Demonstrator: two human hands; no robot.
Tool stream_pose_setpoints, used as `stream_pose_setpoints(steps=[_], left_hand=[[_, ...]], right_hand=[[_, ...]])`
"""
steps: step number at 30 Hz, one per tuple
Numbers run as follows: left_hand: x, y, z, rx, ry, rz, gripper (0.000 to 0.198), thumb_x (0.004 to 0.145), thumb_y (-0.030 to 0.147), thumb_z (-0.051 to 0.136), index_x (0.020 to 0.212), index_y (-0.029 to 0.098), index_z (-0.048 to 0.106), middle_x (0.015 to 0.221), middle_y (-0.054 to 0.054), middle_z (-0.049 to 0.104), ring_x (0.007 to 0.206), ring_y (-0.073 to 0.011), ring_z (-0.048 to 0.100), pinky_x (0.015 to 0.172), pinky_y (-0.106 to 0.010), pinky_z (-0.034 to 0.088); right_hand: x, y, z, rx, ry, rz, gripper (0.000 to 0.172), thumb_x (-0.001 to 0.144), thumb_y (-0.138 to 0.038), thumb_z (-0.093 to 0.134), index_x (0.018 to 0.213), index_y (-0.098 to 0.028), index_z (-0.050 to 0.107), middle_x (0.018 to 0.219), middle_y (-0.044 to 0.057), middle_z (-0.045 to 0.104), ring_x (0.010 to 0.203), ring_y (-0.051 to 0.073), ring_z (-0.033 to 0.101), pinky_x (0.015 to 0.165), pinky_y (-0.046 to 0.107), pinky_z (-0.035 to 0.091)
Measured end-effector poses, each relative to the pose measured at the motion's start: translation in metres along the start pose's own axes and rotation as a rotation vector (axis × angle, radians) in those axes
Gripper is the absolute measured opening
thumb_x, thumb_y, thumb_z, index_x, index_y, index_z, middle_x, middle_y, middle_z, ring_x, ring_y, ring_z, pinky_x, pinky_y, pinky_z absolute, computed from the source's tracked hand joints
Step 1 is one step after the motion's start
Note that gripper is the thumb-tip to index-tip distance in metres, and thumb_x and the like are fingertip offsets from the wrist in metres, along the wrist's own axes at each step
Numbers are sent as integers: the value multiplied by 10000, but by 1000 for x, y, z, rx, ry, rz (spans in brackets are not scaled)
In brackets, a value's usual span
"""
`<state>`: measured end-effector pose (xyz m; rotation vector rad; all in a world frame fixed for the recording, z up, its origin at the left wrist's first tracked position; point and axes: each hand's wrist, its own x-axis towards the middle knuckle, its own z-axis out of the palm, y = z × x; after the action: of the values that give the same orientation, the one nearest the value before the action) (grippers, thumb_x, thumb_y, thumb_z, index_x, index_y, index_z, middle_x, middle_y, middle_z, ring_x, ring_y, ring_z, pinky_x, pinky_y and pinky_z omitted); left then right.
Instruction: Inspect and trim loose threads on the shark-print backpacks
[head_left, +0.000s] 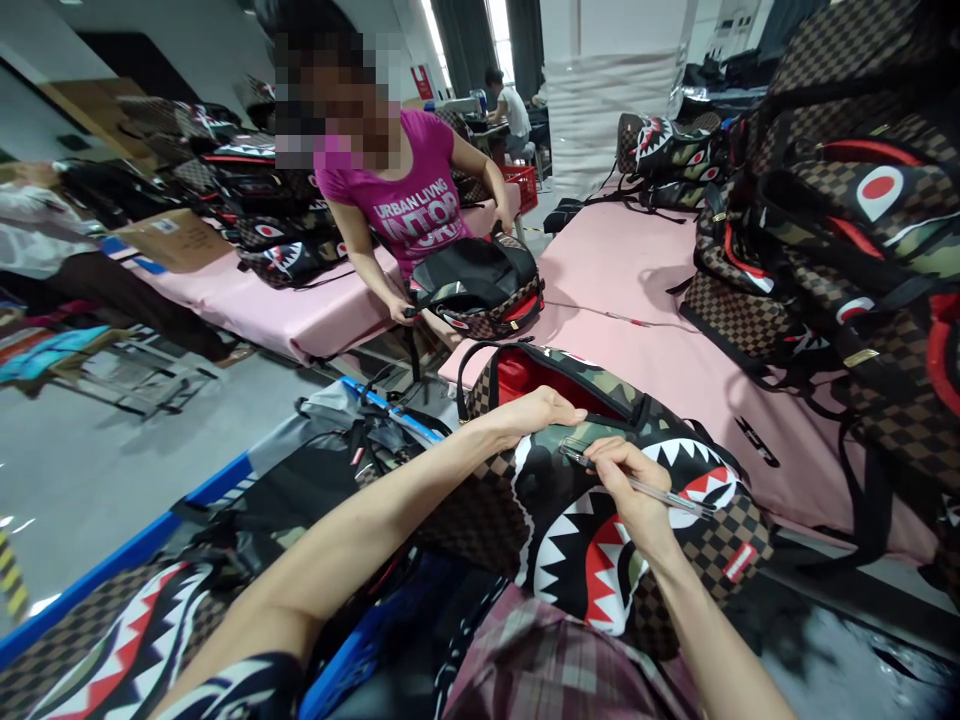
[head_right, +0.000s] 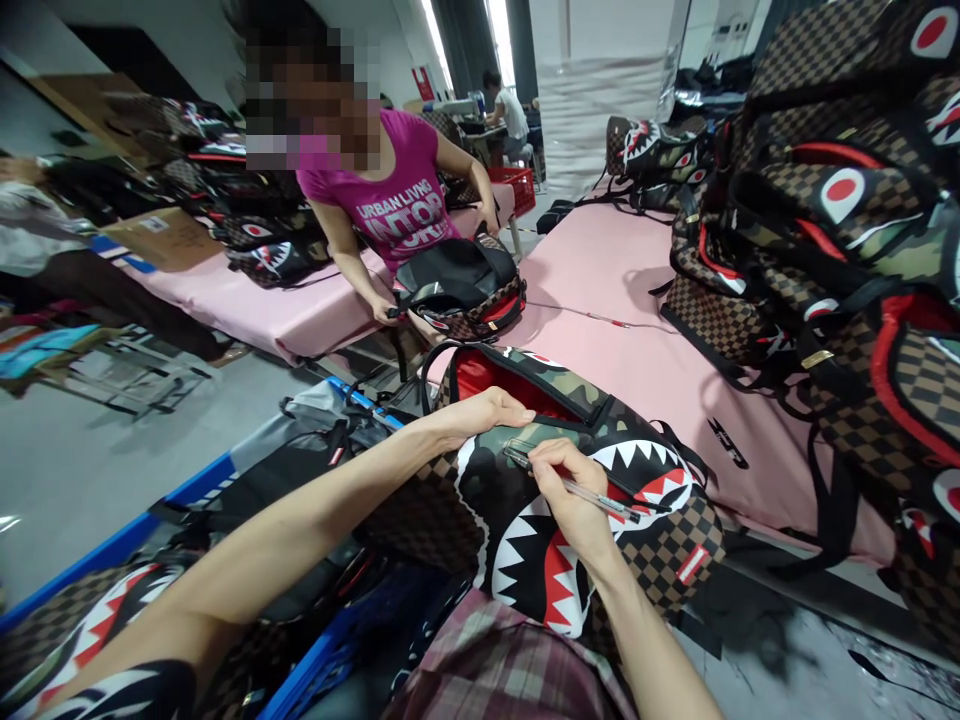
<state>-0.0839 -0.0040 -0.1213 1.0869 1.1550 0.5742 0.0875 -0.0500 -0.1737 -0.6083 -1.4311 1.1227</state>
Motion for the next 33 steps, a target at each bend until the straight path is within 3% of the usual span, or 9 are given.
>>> stream_pose_setpoints(steps=[18, 23, 25, 28, 31, 33], left_hand=[[0, -1, 1, 46, 7, 20, 394, 629, 466, 685, 539, 113, 535, 468, 43, 426, 402, -48, 322, 423, -213, 225], [0, 5, 4, 195, 34, 47, 433, 651, 526, 627, 528, 129, 503, 476, 37, 419, 428, -67, 349, 440, -212, 259], [-1, 8, -7, 381, 86, 92, 436, 695, 548, 569, 569, 132, 536, 526, 13, 480, 487, -98, 428, 478, -217, 314], [-7, 1, -45, 674, 278, 193, 413, 716, 547, 539, 788, 150, 624, 773, -40, 633, 742, -178, 569, 674, -251, 424], [-22, -31, -90, 733, 520, 120, 556, 676, 574, 546, 1093, 208, 581, 1099, -63, 634, 997, -251, 567, 891, -330, 407], [-34, -63, -110, 598, 684, 100, 645, 654, 584, 558, 1181, 214, 528, 1240, -70, 565, 1148, -288, 494, 955, -365, 385]], right_hand=[[0, -3, 6, -68, -6, -22, 126, 810, -172, 546, 695, -212, 578, 720, -2, 609, 760, 158, 577, 722, 317, 446], [3, 0, 2, 26, 24, 19, 129, 825, -222, 540, 704, -210, 585, 695, 3, 604, 759, 165, 586, 736, 335, 464], [9, 1, -16, 108, 114, 63, 121, 821, -272, 551, 728, -210, 597, 744, 11, 626, 787, 170, 598, 756, 346, 474], [26, 3, -68, 52, 239, 204, 202, 798, -373, 572, 730, -186, 608, 877, 61, 663, 835, 192, 615, 747, 341, 486], [54, 19, -137, -239, 260, 440, 407, 835, -530, 424, 708, -169, 561, 630, 63, 639, 611, 177, 611, 604, 303, 485], [78, 41, -179, -592, 187, 608, 486, 838, -592, 318, 703, -176, 530, 459, 11, 540, 462, 153, 544, 513, 269, 448]])
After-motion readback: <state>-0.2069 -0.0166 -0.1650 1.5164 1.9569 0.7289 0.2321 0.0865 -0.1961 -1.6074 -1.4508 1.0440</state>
